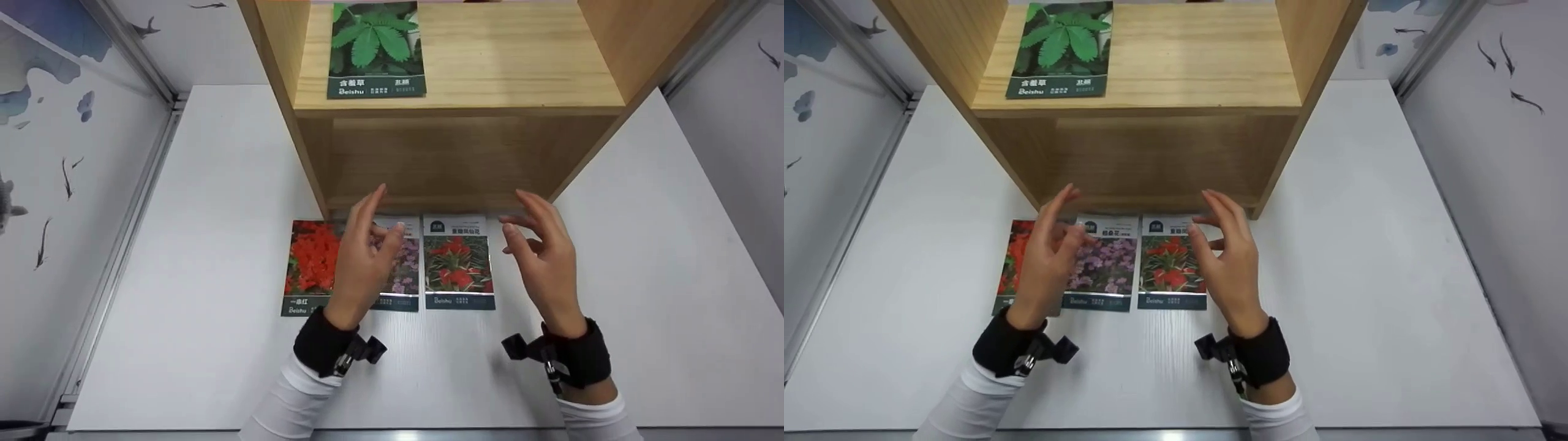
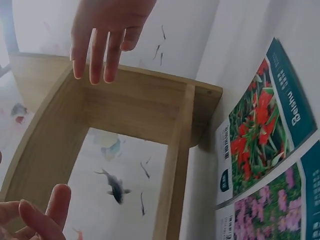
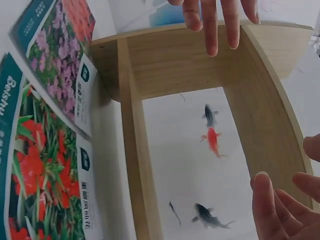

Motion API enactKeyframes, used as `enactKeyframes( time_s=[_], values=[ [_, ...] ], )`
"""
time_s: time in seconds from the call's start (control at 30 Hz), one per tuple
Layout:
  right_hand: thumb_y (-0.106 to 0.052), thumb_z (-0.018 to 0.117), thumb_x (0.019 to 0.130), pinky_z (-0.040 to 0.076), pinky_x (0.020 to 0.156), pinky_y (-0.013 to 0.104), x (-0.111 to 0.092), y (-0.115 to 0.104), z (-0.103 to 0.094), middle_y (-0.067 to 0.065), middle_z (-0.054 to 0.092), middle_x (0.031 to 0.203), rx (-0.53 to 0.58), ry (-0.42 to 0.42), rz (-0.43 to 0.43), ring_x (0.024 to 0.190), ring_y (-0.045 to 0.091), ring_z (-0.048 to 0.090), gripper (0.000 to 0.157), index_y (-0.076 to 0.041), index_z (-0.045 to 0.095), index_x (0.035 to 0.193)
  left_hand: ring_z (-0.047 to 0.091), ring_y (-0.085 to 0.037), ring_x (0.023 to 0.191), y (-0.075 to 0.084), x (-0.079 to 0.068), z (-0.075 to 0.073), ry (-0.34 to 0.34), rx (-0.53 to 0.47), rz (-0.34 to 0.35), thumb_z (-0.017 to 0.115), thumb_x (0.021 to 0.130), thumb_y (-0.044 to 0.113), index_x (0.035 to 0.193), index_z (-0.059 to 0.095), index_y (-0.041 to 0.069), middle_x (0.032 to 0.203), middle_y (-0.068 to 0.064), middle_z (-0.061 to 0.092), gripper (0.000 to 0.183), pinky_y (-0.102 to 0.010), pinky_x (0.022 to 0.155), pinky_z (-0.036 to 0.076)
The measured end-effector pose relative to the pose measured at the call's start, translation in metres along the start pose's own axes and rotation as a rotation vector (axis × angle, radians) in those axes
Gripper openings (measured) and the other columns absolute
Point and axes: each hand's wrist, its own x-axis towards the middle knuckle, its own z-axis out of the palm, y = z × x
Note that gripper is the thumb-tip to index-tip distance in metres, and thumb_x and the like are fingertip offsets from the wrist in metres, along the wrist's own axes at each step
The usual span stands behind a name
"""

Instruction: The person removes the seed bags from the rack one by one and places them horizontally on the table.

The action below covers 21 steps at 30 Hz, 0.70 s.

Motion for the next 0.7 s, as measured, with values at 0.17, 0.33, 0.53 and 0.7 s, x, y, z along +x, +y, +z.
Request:
enactKeyframes(
  time_s=[0.17,0.33,0.53,0.7],
  values=[
    [-0.004,0.055,0.087,0.046,0.063,0.016,0.01,-0.017,0.001,0.008,0.044,0.127,0.003,0.022,-0.063,0.095,0.022,0.057,0.042,-0.004,0.047,0.128,0.049,-0.007,0.081,0.013,0.009,-0.016,0.061,0.067,0.08,0.049,0.089,0.037,0.141,0.028,0.022,0.141,0.005,0.026,0.058,-0.025,0.051,0.043],
    [0.002,0.054,0.085,0.046,0.06,0.018,0.022,-0.029,0.0,0.013,0.047,0.121,0.07,0.05,-0.206,0.09,0.025,0.058,0.038,0.004,0.049,0.123,0.05,-0.004,0.077,0.026,0.022,-0.03,0.091,0.164,0.18,0.05,0.088,0.038,0.141,0.027,0.019,0.144,0.005,0.022,0.061,-0.022,0.049,0.042],
    [0.003,0.054,0.084,0.047,0.06,0.019,0.041,-0.046,0.002,0.014,0.049,0.12,0.1,0.06,-0.309,0.088,0.026,0.059,0.038,0.005,0.05,0.122,0.051,-0.004,0.074,0.037,0.042,-0.046,0.122,0.23,0.252,0.05,0.088,0.038,0.142,0.026,0.016,0.145,0.003,0.02,0.063,-0.022,0.05,0.041],
    [0.003,0.054,0.084,0.047,0.061,0.019,0.057,-0.057,0.007,0.011,0.048,0.123,0.096,0.049,-0.342,0.089,0.025,0.06,0.039,0.004,0.049,0.123,0.051,-0.004,0.073,0.042,0.055,-0.057,0.155,0.253,0.257,0.051,0.088,0.039,0.142,0.026,0.016,0.145,0.003,0.019,0.063,-0.023,0.051,0.041]
  ],
)
